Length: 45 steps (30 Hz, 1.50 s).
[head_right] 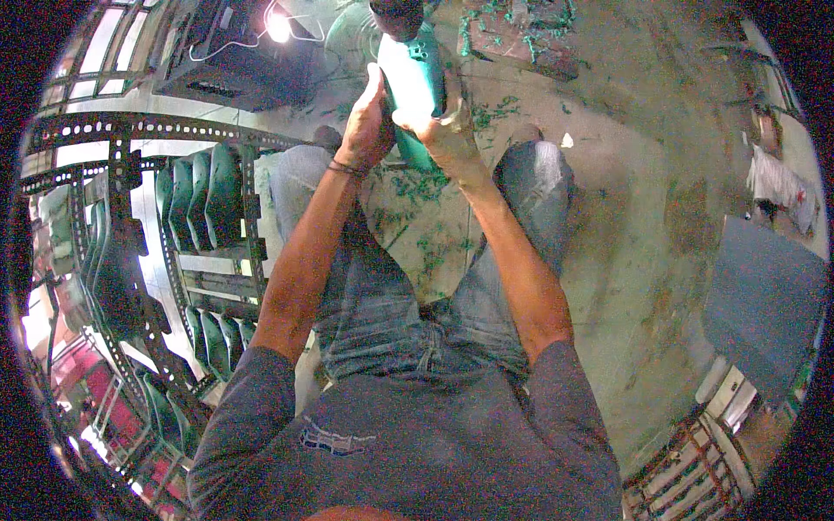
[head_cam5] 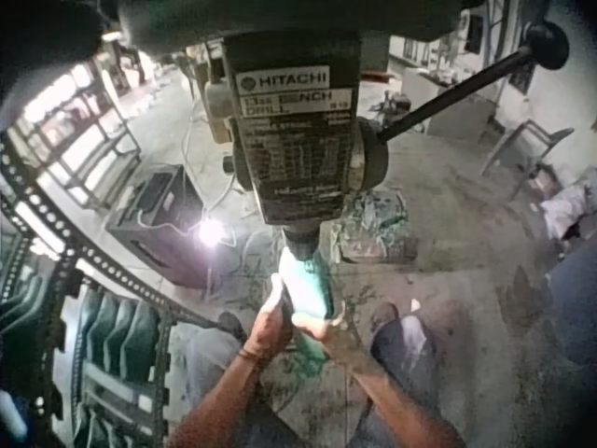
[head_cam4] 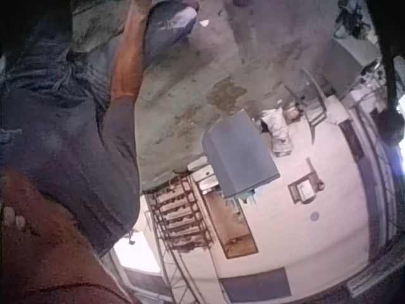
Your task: Drilling holes into green plastic shoe lasts using a fixed drill press.
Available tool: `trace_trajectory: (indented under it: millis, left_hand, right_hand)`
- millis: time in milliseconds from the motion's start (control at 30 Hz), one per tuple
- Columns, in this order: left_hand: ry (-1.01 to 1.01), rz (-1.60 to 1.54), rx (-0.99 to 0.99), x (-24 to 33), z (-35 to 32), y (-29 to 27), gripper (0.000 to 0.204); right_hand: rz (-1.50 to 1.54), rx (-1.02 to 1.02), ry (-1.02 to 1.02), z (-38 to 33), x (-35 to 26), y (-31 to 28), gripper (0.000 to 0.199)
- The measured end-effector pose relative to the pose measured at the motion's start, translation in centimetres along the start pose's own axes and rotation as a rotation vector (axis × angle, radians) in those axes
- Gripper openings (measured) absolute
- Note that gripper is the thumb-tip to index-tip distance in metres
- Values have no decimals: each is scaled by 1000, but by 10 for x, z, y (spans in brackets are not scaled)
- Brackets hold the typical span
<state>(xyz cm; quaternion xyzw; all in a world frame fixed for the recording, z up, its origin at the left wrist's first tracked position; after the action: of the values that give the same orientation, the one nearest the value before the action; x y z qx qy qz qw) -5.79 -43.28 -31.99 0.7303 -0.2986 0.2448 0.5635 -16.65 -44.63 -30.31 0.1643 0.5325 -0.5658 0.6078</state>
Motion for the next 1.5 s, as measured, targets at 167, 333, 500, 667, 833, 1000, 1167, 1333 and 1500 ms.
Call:
trace_trajectory:
  millis: [167,333,500,667,833,1000,1167,1333,1500]
  left_hand:
    - [16,26,14,-3,3,-2,61]
    - [-52,84,42,-2,0,-1,65]
    - [-28,64,15,-6,0,-7,63]
    - [17,53,24,-3,2,-2,60]
    - [29,72,2,-5,5,3,57]
    - [59,127,51,3,3,-1,56]
    - [103,84,41,3,6,0,53]
    - [102,127,81,4,1,-6,52]
    - [351,818,189,-1,1,-39,43]
  right_hand:
    - [477,73,324,3,16,2,39]
    - [444,-6,335,2,25,3,28]
    - [525,22,360,8,14,1,49]
    - [448,79,310,10,7,-9,70]
    - [-546,-77,-468,-13,0,2,68]
    - [186,-53,209,2,18,1,72]
    - [593,12,329,12,7,-8,62]
    - [644,4,426,7,5,-5,70]
    - [539,27,510,-9,30,9,77]
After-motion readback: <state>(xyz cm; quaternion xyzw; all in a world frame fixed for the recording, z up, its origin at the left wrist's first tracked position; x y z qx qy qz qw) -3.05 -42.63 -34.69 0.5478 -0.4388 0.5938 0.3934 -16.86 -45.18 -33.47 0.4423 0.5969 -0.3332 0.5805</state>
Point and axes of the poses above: each hand's wrist, its own z-axis towards the middle knuckle, its own y-axis out of the palm, x = y × z, the point moved 7 cm from there along z, towards the middle knuckle, and after that the axes turned 6 degrees about z, right-handed, at the moved point
